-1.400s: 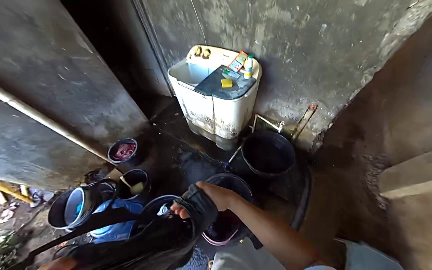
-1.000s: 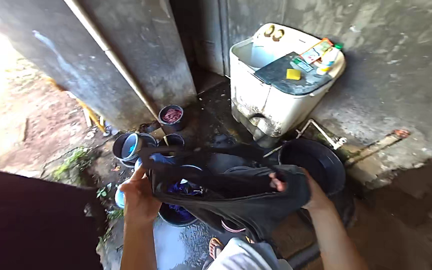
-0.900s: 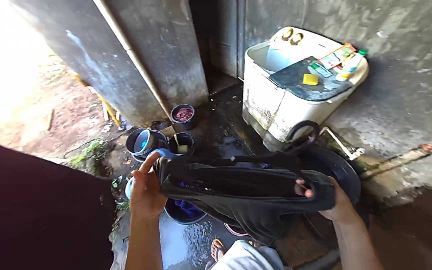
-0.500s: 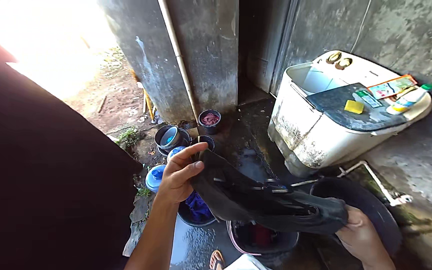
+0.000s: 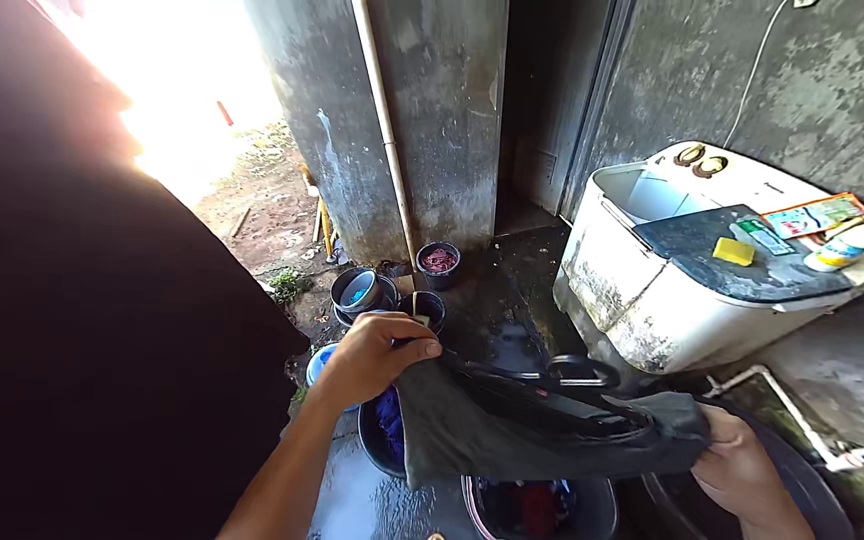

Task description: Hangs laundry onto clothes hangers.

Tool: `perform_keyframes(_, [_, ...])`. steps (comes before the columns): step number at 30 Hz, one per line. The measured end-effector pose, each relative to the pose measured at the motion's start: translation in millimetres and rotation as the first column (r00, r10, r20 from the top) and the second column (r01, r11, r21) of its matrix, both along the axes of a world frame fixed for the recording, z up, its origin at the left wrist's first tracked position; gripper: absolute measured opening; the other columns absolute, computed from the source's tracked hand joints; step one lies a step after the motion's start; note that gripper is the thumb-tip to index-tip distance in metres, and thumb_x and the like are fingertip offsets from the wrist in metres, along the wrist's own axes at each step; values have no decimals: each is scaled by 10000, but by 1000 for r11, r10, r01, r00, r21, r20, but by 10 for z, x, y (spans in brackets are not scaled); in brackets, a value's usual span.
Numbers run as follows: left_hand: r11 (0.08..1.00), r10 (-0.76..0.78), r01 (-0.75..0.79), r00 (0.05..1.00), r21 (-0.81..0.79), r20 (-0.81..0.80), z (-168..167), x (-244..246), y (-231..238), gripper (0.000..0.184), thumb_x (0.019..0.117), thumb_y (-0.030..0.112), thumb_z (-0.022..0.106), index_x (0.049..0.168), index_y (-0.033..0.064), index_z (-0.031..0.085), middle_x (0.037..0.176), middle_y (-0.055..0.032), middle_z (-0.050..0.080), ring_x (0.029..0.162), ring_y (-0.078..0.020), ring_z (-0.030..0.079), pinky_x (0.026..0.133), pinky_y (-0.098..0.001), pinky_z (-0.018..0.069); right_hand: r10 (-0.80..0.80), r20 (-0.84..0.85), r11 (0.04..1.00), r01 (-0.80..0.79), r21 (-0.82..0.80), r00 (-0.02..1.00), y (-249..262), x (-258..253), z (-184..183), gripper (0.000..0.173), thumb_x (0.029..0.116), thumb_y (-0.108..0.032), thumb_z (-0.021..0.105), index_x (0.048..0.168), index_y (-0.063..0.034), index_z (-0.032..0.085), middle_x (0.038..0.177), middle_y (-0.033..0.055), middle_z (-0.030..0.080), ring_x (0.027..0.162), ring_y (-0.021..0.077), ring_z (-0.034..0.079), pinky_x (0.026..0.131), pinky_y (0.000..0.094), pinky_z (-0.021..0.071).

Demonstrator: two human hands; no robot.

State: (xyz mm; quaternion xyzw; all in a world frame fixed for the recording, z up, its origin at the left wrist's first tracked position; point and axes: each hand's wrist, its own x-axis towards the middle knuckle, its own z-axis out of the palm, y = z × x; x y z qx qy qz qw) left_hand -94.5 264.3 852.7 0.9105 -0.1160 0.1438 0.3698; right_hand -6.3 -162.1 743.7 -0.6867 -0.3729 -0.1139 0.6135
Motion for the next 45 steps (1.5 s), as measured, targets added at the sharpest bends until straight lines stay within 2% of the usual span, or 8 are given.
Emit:
perform_keyframes(16, [974, -92, 148, 952, -174, 293, -357, -12, -185, 248, 1001, 313, 674, 1010, 88, 779, 923, 8, 691, 898, -29, 637, 830, -222, 542, 11, 38, 999, -10, -37, 999, -42, -52, 189, 74, 943, -297, 718, 1011, -298, 747, 974, -226, 722, 913, -113, 649, 841, 128, 549])
perform_keyframes(20, [993, 15, -25, 996, 112, 89, -235, -79, -168, 371, 1012, 521, 575, 1059, 215, 779, 932, 40, 689, 923, -75, 649, 833, -346, 538, 26, -66, 997, -21, 74, 997, -32, -86, 158, 118, 908, -259, 761, 1009, -320, 760, 905, -197, 733, 725, -74, 664, 635, 140, 575])
perform_keyframes(24, [841, 253, -228, 967, 491, 16, -283, -103, -273, 489, 1033, 599, 430, 1096, 220, 734, 1179, -146, 670, 1290, -402, 528, 1018, -630, 428, 42, -139, 996, -30, 83, 989, 30, -108, 209, 88, 924, -233, 730, 991, -285, 752, 814, -148, 722, 524, -36, 607, 440, 162, 525])
perform_keyframes(29, [701, 328, -423, 906, 575, 266, -382, -191, -290, 609, 993, 668, 440, 1106, 172, 775, 1033, -231, 691, 1038, -508, 627, 836, -699, 474, 87, -129, 993, -76, 86, 988, 84, -80, 249, 92, 981, -202, 657, 990, -239, 740, 802, -136, 708, 518, -51, 587, 440, 144, 512])
perform_keyframes(32, [877, 85, -99, 995, 470, 51, -388, -144, -171, 447, 1036, 505, 503, 1222, 171, 735, 1251, -108, 683, 1214, -336, 606, 989, -587, 478, 116, -116, 990, -105, 98, 986, 90, -25, 251, 97, 981, -186, 654, 980, -223, 743, 806, -139, 704, 527, -61, 583, 444, 133, 504])
perform_keyframes(36, [975, -214, 206, 971, 84, 106, -716, 70, 25, 373, 1078, 368, 499, 1018, 47, 680, 890, -16, 666, 834, -18, 619, 806, -208, 525, 237, -169, 971, -227, 76, 957, -7, 65, 325, 124, 986, -176, 650, 994, -240, 756, 842, -129, 729, 638, -38, 652, 556, 169, 576])
perform_keyframes(41, [994, -105, 113, 956, -12, 275, -677, 37, 170, 372, 1068, 401, 520, 1009, 83, 703, 883, 41, 683, 839, 28, 627, 798, -189, 536, 28, -510, 997, -63, -51, 860, -442, 229, 442, 162, 948, -111, 598, 1009, -102, 747, 873, 25, 765, 685, 145, 735, 534, 339, 628])
perform_keyframes(45, [993, -116, 116, 945, 19, 305, -559, 64, 99, 376, 1070, 398, 520, 1019, 79, 712, 904, 18, 695, 855, 3, 639, 809, -213, 547, -328, -223, 918, 254, -305, 918, -445, 279, 543, 444, 1035, -344, 540, 1354, -50, 632, 1182, 70, 717, 1011, 180, 713, 775, 369, 632])
